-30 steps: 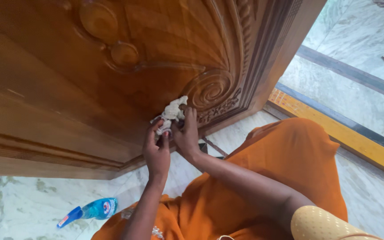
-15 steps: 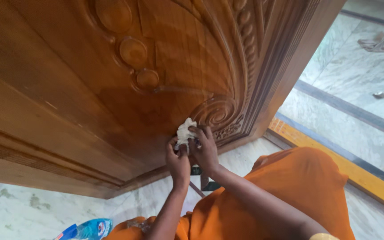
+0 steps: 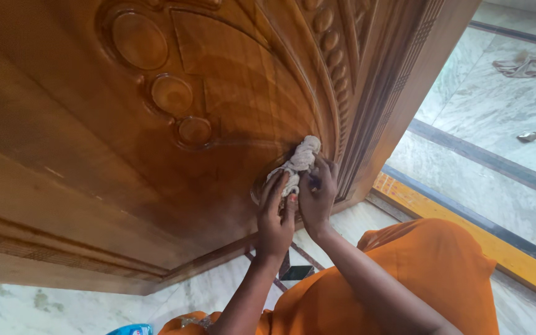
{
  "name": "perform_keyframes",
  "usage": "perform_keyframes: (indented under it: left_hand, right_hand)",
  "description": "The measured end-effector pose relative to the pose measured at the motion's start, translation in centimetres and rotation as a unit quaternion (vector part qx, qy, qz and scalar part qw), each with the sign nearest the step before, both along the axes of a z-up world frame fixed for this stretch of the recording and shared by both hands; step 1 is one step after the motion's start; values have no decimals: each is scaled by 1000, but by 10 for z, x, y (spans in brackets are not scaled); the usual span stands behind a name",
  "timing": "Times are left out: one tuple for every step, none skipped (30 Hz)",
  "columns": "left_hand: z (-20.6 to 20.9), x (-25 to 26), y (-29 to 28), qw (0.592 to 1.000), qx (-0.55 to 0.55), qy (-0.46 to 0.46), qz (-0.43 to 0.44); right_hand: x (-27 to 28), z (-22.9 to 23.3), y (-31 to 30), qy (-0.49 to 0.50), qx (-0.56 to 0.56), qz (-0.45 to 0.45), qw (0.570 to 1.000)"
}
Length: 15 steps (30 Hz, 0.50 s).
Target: The person sits on the floor and wipes the lower section of a wooden door using a white cloth. They focus on cleaning the carved details and the bottom edge of the door, moving the cloth back and forth to remove dust.
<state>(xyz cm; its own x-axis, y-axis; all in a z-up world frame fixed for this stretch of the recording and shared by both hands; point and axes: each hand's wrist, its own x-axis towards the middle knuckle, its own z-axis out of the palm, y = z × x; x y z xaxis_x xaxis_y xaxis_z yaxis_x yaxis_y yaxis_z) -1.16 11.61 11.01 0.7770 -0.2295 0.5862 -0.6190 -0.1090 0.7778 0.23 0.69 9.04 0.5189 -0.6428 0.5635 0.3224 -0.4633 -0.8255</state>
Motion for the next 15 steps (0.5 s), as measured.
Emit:
perform_keyframes:
  left_hand:
    - [0,0,0,1000,-2,-5,5]
    - [0,0,0,1000,-4,-11,10]
    - [-1,0,1,1000,-5,-15,16]
    - [-2,1,2,999,-9,-9,30]
    - [-5,-1,3,999,-12,0,45]
    - [-9,-2,4,998,-15,8,60]
    - [-13,-5,5,997,-28,32,63]
    - [-18,-7,7,995,-41,57,67]
    - [-23,-10,8,993,-55,80,70]
    - [-28,-12,8,991,-76,90,64]
    - [-32,-11,8,989,-96,99,58]
    - [-36,-11,8,986,-116,108,52]
    - [-40,-11,10,978,-101,167,75]
    - [-43,-11,13,966,-84,225,97]
    - [-45,-11,15,950,-67,283,118]
  right_hand:
    - [-1,2,0,23,40,8,999]
    - [-2,4,-1,2,-19,-3,1000]
    - [-4,6,0,-18,-79,-11,997]
    - [-5,8,0,-38,-138,-19,990]
    - [-5,9,3,-41,-121,5,992]
    - [-3,11,5,-44,-103,30,993]
    - [-3,12,8,-46,-86,54,994]
    - [-4,12,11,-51,-89,57,993]
    - [-5,13,14,-56,-94,61,992]
    - [-6,14,15,-62,-98,64,991]
    - [-7,14,16,-50,-119,53,990]
    - [-8,15,16,-38,-140,41,989]
    - [-9,14,17,-26,-160,29,986]
    - [-11,12,21,-20,-167,45,985]
    - [-12,9,28,-15,-173,60,983]
